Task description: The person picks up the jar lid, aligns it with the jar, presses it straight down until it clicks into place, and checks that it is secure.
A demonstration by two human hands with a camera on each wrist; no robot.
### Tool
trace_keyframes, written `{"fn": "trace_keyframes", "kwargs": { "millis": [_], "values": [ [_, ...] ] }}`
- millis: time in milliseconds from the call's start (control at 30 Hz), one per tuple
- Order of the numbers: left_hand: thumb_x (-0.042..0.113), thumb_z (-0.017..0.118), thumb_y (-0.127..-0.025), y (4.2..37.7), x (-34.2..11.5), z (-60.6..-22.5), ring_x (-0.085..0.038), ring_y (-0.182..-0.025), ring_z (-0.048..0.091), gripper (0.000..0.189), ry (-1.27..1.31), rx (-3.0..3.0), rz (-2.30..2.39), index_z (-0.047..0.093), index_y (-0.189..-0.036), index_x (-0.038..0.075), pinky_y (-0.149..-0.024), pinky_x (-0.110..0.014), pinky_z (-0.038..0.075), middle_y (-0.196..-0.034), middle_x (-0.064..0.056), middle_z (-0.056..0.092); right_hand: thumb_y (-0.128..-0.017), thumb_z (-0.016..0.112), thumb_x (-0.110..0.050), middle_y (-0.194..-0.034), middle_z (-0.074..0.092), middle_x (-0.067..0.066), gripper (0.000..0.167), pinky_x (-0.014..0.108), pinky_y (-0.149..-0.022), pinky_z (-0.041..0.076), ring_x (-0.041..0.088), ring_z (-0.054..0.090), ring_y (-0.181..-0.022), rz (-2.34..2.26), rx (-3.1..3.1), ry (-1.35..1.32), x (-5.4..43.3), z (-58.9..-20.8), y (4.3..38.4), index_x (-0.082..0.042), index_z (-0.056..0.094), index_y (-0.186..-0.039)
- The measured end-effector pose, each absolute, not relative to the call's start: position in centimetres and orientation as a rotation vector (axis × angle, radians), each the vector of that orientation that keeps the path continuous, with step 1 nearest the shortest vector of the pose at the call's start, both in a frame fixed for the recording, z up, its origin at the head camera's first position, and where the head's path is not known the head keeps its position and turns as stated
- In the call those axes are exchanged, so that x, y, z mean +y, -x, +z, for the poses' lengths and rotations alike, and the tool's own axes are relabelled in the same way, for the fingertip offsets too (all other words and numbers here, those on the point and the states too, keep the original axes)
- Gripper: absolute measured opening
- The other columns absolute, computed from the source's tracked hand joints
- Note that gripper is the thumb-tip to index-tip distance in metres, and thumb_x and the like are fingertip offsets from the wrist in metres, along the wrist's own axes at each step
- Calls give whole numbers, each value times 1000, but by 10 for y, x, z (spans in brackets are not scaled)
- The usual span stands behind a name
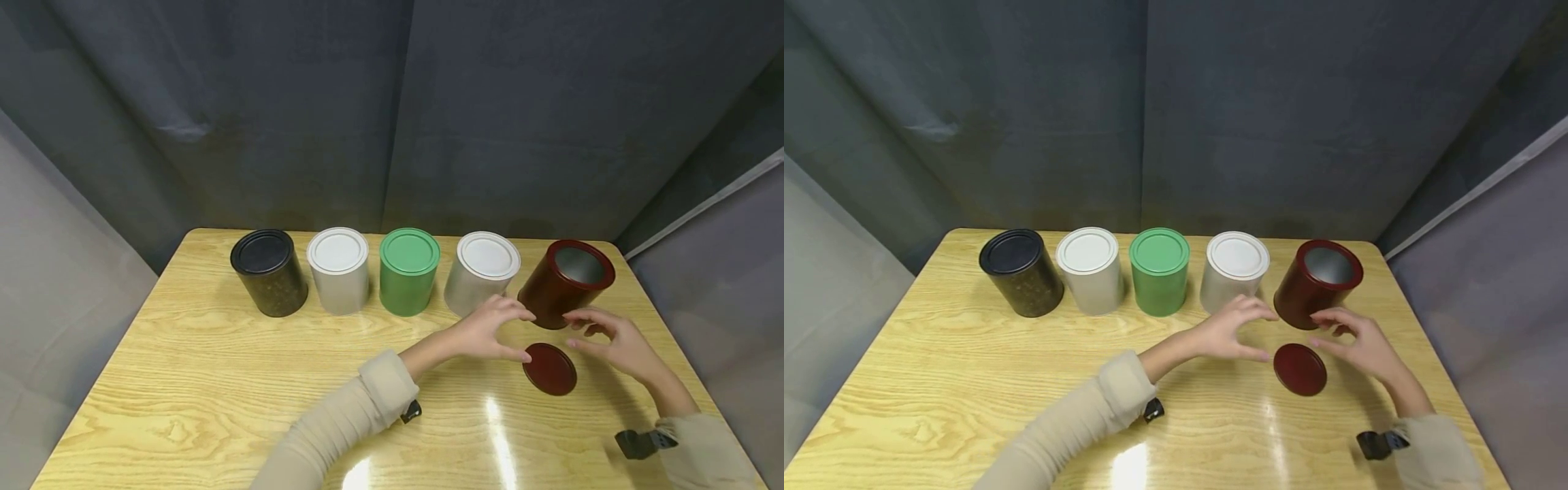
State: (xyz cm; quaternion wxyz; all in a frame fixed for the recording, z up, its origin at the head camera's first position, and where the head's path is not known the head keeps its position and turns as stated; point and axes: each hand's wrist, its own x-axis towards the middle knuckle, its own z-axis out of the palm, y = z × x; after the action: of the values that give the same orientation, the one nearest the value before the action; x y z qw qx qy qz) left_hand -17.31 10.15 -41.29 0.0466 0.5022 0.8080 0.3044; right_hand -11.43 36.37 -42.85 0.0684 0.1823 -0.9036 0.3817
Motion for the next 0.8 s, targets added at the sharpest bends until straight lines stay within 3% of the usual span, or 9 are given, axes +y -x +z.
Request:
{"fn": "trace_keyframes", "kwargs": {
  "millis": [267, 567, 800],
  "values": [
    [39, 74, -74, 171, 115, -432, -8, -109, 41, 62, -1468, 2461, 944, 53, -126, 14, -89, -11, 27, -121, 1, 51, -77, 69, 1, -105, 56, -15, 40, 20, -71, 43, 8, 51, -90, 1205, -2795, -546, 376, -441, 107, 6, 55, -115],
    [38, 76, -72, 171, 133, -453, -8, -101, 48, 72, -1469, 2417, 976, 46, -132, 11, -81, -7, 28, -114, -5, 55, -77, 73, -12, -115, 48, 8, 60, 26, -73, 42, 4, 42, -99, 1168, -2995, -462, 390, -458, 100, 0, 46, -129],
    [42, 76, -70, 174, 141, -466, -8, -99, 47, 85, -1392, 2406, 903, 36, -139, 11, -74, -9, 28, -116, -4, 52, -75, 73, -9, -123, 37, 8, 69, 20, -78, 38, -1, 35, -106, 1224, -3042, -514, 400, -470, 97, -2, 39, -135]
  ]
}}
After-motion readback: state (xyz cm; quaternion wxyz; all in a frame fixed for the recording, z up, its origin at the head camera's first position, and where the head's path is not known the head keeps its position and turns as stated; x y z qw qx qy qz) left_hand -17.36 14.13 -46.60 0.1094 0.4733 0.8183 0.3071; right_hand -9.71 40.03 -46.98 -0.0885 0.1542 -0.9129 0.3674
